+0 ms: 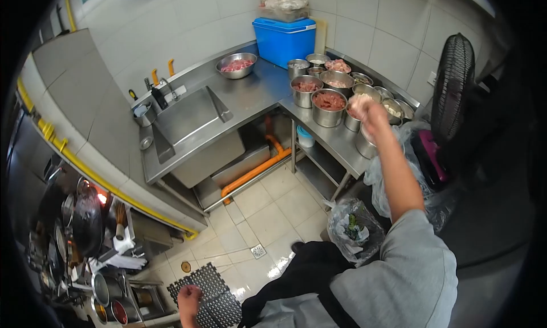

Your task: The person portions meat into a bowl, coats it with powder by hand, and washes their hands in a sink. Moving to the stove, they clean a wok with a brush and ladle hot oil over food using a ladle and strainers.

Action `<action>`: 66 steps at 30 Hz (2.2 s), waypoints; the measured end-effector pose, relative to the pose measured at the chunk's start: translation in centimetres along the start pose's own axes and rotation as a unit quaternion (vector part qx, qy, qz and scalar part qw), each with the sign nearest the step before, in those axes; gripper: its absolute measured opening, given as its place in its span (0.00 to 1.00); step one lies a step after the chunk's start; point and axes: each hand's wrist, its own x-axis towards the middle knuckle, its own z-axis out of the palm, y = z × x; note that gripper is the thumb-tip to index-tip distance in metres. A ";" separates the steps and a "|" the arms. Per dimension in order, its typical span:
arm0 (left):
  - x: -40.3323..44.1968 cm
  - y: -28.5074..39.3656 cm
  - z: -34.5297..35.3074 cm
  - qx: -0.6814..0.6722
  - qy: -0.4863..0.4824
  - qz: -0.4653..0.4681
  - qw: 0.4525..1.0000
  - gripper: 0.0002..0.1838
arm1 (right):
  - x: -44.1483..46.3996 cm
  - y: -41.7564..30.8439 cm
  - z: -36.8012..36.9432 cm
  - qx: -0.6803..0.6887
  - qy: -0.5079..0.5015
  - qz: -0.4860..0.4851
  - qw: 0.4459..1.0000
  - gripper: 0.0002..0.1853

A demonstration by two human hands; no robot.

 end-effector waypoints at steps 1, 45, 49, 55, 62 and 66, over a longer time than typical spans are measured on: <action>1.5 1.9 0.4 0.001 -0.001 0.001 1.000 0.06 | 2.9 -1.8 1.0 -0.021 0.020 -0.036 0.999 0.11; 50.3 -2.4 1.4 -0.158 0.179 -0.376 0.895 0.10 | 48.4 80.7 68.0 -0.584 -0.287 -0.048 0.758 0.15; 50.5 -3.7 -1.2 -0.159 0.210 -0.429 0.864 0.10 | 50.7 75.2 75.7 -0.455 -0.287 -0.045 0.842 0.14; 36.9 -8.4 -0.5 -0.162 0.270 -0.536 0.783 0.11 | 35.2 66.4 75.8 0.019 -0.474 0.449 0.757 0.25; 29.9 -6.5 4.6 -0.031 0.215 -0.620 0.754 0.19 | 44.6 75.1 73.3 -0.153 -0.459 0.354 0.800 0.31; 24.5 -3.7 11.5 -0.198 0.326 -0.592 0.710 0.24 | 44.2 74.4 73.3 -0.198 -0.386 0.402 0.806 0.28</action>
